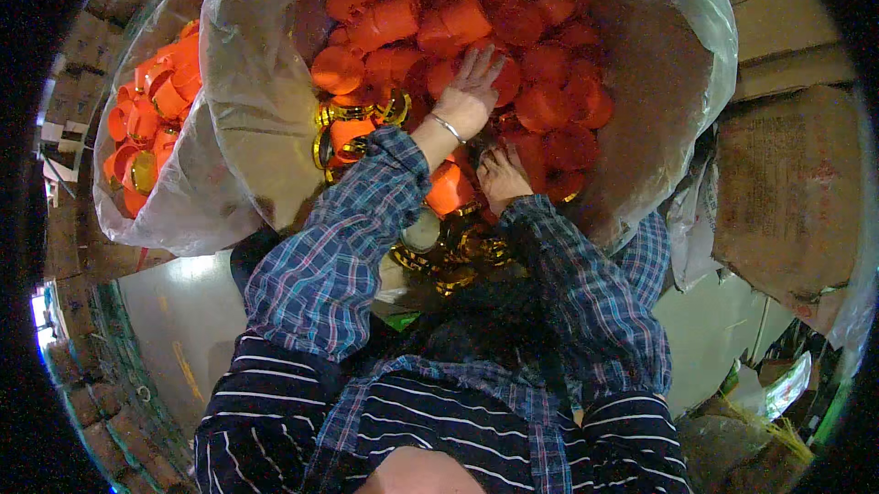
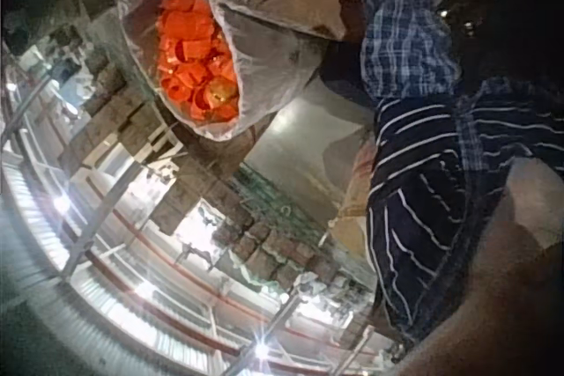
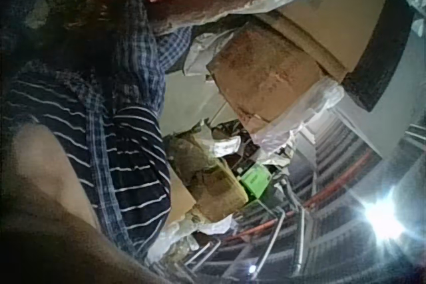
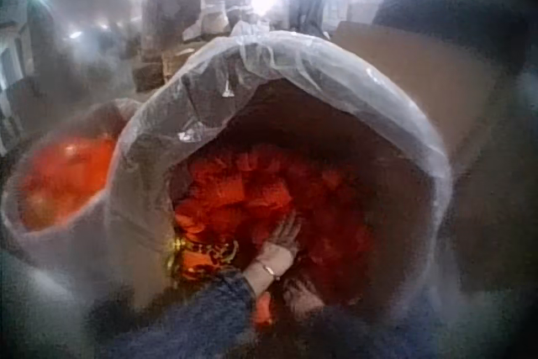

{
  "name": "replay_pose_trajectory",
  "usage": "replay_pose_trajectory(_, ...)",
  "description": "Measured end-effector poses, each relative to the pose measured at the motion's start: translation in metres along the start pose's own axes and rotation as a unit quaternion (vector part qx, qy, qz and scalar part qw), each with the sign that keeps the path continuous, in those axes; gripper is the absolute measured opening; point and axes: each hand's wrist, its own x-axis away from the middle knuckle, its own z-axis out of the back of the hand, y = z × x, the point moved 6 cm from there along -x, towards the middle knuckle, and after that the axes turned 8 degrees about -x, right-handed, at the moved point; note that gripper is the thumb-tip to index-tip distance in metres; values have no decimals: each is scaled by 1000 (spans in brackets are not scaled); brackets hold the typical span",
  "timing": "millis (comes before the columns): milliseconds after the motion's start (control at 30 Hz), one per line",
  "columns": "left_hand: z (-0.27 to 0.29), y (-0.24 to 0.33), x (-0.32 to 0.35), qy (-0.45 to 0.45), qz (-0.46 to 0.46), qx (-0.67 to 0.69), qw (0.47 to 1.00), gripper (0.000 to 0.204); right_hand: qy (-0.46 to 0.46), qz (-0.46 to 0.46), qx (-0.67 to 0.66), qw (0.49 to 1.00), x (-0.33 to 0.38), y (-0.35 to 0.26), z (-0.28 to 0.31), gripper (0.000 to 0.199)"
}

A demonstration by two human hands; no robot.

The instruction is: The person repeatedly picks orange plastic caps and gold metallic discs from a large bag, presses each cap onto a disc, and places the assembled units into a second bag. The process continues one at a time without visible inspection or tool use.

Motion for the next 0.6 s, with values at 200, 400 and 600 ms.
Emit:
replay_pose_trajectory(200, 25, -47, 88, 31, 199, 426, 882, 21, 29, -234, -517, 823, 20, 3, 76, 24)
replay_pose_trajectory(400, 76, -4, 226, 97, 307, 925, 204, 26, 175, -213, -891, 360, 56, -38, 147, 24)
replay_pose_trajectory(600, 102, 50, 264, 199, 374, 903, 69, 31, 290, -188, -653, 674, 57, -102, 173, 23)
